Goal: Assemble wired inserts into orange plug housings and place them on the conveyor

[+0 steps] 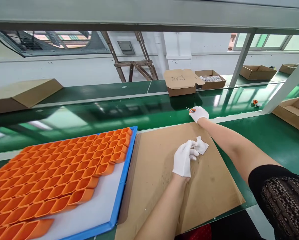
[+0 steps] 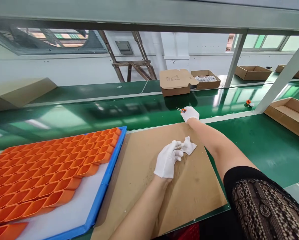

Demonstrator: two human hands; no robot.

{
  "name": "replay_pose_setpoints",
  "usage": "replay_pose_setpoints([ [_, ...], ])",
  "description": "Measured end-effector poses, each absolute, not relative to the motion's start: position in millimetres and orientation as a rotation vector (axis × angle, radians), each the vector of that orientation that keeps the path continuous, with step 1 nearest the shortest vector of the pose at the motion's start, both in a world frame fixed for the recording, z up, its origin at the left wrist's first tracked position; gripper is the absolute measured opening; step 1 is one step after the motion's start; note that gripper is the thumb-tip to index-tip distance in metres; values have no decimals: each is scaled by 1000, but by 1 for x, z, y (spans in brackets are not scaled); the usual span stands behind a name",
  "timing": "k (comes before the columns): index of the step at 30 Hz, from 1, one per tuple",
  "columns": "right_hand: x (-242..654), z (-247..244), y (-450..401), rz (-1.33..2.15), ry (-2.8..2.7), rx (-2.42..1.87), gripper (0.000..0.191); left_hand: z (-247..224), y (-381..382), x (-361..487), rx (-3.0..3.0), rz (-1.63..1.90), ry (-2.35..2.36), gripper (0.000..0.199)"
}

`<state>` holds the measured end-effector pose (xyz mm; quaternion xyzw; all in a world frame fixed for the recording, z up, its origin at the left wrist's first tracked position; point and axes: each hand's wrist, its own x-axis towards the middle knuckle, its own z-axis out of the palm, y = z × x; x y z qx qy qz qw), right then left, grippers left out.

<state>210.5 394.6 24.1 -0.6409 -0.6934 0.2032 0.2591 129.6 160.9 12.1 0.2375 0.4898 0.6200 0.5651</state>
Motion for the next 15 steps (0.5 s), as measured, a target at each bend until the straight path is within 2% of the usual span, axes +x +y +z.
replay_pose_setpoints([
  [2,208,21,402,598,-1862,-1739,32,13,161,129,555,1457,1143,51],
  [6,221,28,402,645,-1783,-1608,63,13,162,129,552,1457,1119,48],
  [8,236,32,392,688,-1700,-1524,58,12,162,130,552,1459,1111,48],
  [12,275,25,344,866,-1476,-1391,23,10,162,131,567,1463,1132,47],
  [15,303,9,302,1098,-1299,-1334,25,7,162,131,597,1460,1167,49],
])
